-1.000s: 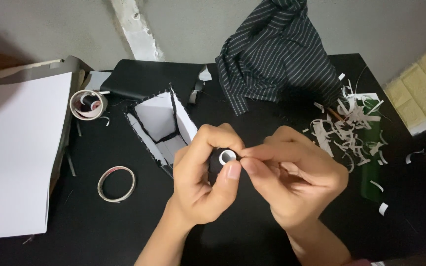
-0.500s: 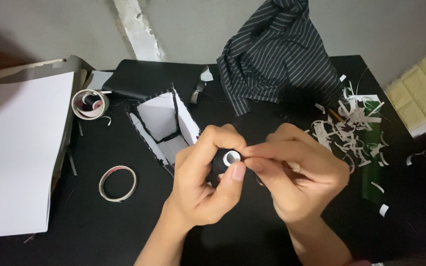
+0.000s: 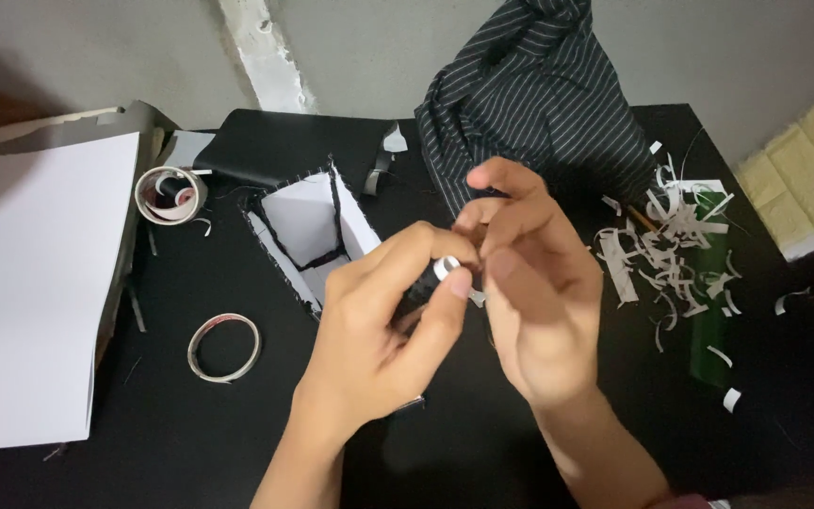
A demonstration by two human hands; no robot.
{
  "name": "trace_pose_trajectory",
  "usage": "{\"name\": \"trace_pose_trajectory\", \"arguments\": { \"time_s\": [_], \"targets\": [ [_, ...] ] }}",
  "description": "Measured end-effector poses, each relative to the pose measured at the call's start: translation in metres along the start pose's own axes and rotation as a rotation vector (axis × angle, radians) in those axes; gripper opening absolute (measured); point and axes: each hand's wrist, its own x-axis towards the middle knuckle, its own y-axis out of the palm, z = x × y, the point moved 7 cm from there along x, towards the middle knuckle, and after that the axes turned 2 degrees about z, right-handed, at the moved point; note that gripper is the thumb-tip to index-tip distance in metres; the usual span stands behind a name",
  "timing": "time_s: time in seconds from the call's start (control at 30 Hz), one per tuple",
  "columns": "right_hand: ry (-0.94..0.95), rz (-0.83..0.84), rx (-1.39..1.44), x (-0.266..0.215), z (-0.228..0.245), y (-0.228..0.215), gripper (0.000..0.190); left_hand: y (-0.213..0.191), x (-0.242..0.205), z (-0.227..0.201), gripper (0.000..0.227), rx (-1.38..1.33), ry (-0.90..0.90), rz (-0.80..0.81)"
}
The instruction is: Assembling a small fabric pouch using double-sided tape, scissors, and thread.
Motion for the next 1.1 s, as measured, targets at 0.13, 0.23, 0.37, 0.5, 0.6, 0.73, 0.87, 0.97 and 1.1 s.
{"name": "trace_pose_trajectory", "arguments": {
  "time_s": [0.13, 0.23, 0.37, 0.5, 0.6, 0.73, 0.87, 0.97, 1.1],
  "targets": [
    [0.099, -0.015, 0.156, 0.003, -0.009, -0.01, 0.006, -0.001, 0.002, 0.008, 0.011, 0.025, -0.046, 0.007],
    [0.163, -0.104, 0.34, 0.003, -0.02, -0.025, 0.015, -0.004, 0.003, 0.013, 0.014, 0.002, -0.086, -0.003],
    [0.076, -0.072, 0.446, 0.012, -0.009, -0.03, 0.01, -0.004, 0.0, 0.035, 0.015, -0.227, -0.312, 0.023],
    [-0.317, 0.057, -0.403, 0.019, 0.016, -0.026, 0.01, 0.003, -0.006, 0.054, 0.019, -0.577, -0.522, 0.059],
    [-0.42, 0.267, -0.907, 0.01, 0.017, -0.014, 0.025, 0.002, -0.006, 0.055, 0.018, -0.547, -0.517, 0.089],
    [-0.384, 0.35, -1.118, 0.017, 0.018, 0.007, 0.011, 0.004, -0.005, 0.054, 0.016, -0.557, -0.498, 0.133],
    [-0.376, 0.418, -1.142, 0.017, 0.014, 0.007, 0.018, 0.004, -0.005, 0.055, 0.025, -0.395, -0.591, 0.197],
    [-0.452, 0.474, -1.191, 0.016, 0.012, -0.002, 0.021, 0.004, -0.007, 0.061, 0.025, -0.403, -0.62, 0.171],
    [-0.538, 0.218, -1.264, 0.025, 0.015, -0.047, 0.019, -0.021, -0.005, 0.052, 0.032, -0.436, -0.477, 0.004]
  ]
}}
